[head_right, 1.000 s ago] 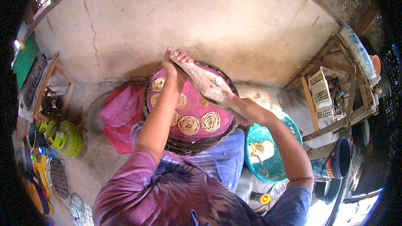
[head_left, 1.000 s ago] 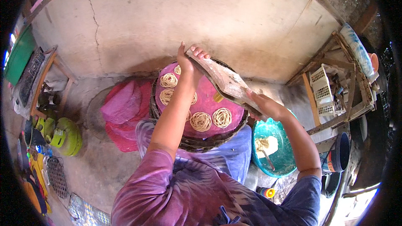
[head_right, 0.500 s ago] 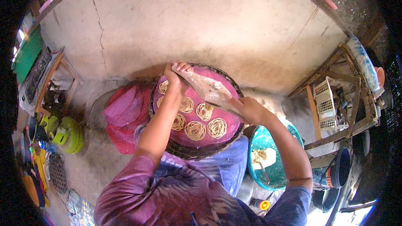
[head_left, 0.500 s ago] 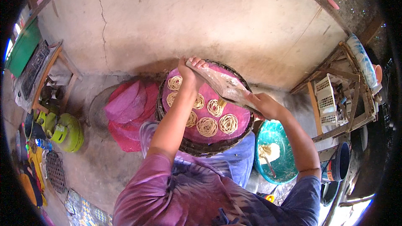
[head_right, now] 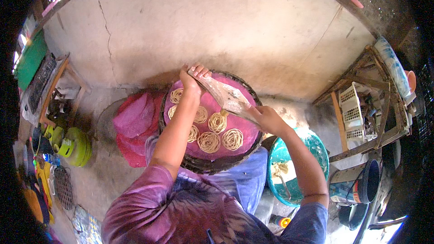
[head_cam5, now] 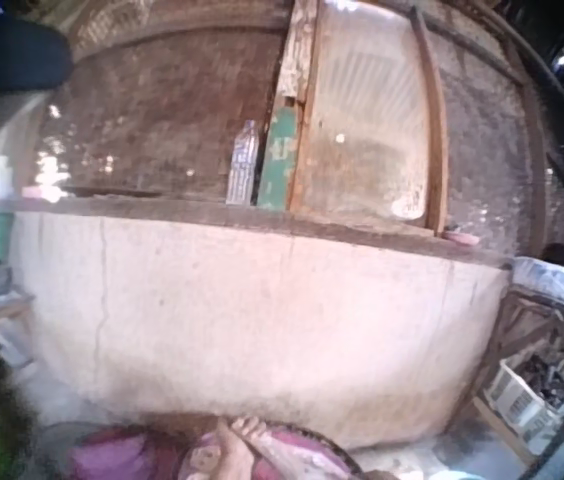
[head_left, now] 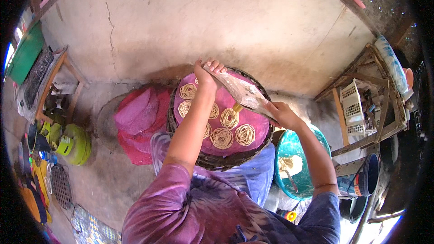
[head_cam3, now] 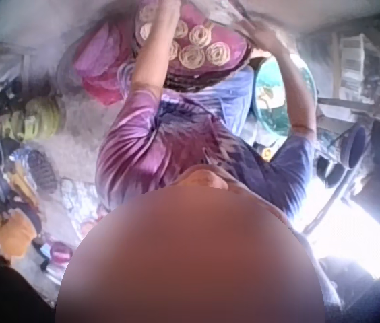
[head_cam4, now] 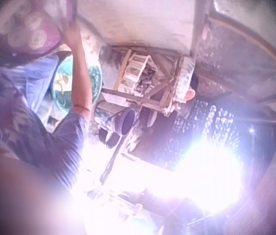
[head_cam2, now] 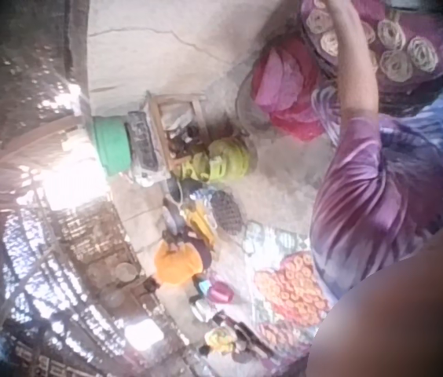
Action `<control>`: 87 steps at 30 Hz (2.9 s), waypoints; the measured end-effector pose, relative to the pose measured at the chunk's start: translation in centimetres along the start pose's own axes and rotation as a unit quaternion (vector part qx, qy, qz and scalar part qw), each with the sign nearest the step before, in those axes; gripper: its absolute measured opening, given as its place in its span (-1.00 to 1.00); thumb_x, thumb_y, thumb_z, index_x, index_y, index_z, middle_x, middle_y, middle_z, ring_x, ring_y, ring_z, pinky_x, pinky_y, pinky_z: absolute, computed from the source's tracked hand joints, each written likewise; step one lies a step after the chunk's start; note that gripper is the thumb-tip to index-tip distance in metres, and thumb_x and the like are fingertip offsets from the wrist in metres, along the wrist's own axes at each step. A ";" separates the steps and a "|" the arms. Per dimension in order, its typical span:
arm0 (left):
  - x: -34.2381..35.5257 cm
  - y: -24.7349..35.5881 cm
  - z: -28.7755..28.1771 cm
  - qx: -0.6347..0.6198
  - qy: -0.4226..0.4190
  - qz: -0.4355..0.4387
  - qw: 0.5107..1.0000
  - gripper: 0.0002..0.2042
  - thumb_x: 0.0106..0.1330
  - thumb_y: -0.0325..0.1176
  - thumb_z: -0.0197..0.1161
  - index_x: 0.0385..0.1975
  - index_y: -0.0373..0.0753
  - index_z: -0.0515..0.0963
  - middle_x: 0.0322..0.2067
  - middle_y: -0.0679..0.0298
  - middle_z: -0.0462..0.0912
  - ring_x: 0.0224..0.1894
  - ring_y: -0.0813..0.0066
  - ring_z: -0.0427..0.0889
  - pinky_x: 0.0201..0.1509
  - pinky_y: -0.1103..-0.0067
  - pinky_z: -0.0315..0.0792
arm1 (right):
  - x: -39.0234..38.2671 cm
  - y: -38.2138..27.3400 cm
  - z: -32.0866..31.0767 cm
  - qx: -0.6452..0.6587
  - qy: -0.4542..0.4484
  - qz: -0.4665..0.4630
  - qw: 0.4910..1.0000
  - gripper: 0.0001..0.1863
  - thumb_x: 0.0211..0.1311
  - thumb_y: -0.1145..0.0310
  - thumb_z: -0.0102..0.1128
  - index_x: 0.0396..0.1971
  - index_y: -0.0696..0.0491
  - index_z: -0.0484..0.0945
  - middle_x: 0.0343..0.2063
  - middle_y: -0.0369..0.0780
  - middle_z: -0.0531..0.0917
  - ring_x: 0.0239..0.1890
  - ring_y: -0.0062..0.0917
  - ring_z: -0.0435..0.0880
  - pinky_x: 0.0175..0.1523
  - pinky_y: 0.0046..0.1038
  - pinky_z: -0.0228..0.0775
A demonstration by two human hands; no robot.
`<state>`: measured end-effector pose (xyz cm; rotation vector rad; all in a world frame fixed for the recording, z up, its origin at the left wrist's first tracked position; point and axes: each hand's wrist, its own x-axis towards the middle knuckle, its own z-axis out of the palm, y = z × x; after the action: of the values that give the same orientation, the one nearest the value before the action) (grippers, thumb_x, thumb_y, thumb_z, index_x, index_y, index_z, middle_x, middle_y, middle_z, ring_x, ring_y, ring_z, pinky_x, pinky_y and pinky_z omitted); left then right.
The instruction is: The person uses a piping bag to squeeze dough into spiral shapes onto a pink mat placed inside a woven basket. They repeatedly refill the bag from a green bowl and continue piping until the mat is filled, then remove the mat from the basket.
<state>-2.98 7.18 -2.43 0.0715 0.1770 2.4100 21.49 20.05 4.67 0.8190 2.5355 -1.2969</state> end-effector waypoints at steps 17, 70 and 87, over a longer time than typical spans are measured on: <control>-5.1 -3.1 -5.9 0.726 -0.078 -0.253 0.635 -0.31 0.47 0.21 -0.35 0.33 -0.23 0.25 0.26 0.14 0.38 0.20 0.31 0.40 0.34 0.41 0.16 | -0.5 4.0 -0.1 0.096 -0.013 -0.018 0.995 -0.22 0.35 -0.29 -0.16 -0.08 0.23 0.59 -0.60 -0.22 0.54 -0.59 -0.60 0.50 -0.52 -0.50 0.31; -36.7 3.2 -14.2 0.754 -0.323 -0.058 0.569 -0.44 0.05 -0.04 0.40 0.00 -0.24 0.52 -0.09 0.04 0.60 -0.02 0.05 0.57 0.01 0.31 0.42 | -11.4 8.4 19.6 0.414 -0.226 0.083 0.878 -0.79 0.37 0.33 0.15 -0.19 0.19 0.52 -0.33 -0.24 0.55 -0.42 -0.54 0.52 -0.23 -0.47 0.38; -38.4 3.6 -15.6 0.722 -0.312 0.092 0.611 -0.58 -0.01 -0.20 0.38 -0.13 -0.20 0.53 -0.23 0.18 0.60 -0.21 0.12 0.61 -0.11 0.27 0.43 | -0.8 -1.0 19.2 -0.275 0.152 -0.360 0.878 -0.69 -0.11 0.63 0.14 -0.34 -0.03 0.69 -0.13 -0.21 0.50 -0.06 -0.24 0.47 0.00 -0.20 0.33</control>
<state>21.83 -22.71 -17.41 1.6538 1.7450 1.5788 19.90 4.07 -5.97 -0.0814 3.3729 -0.4762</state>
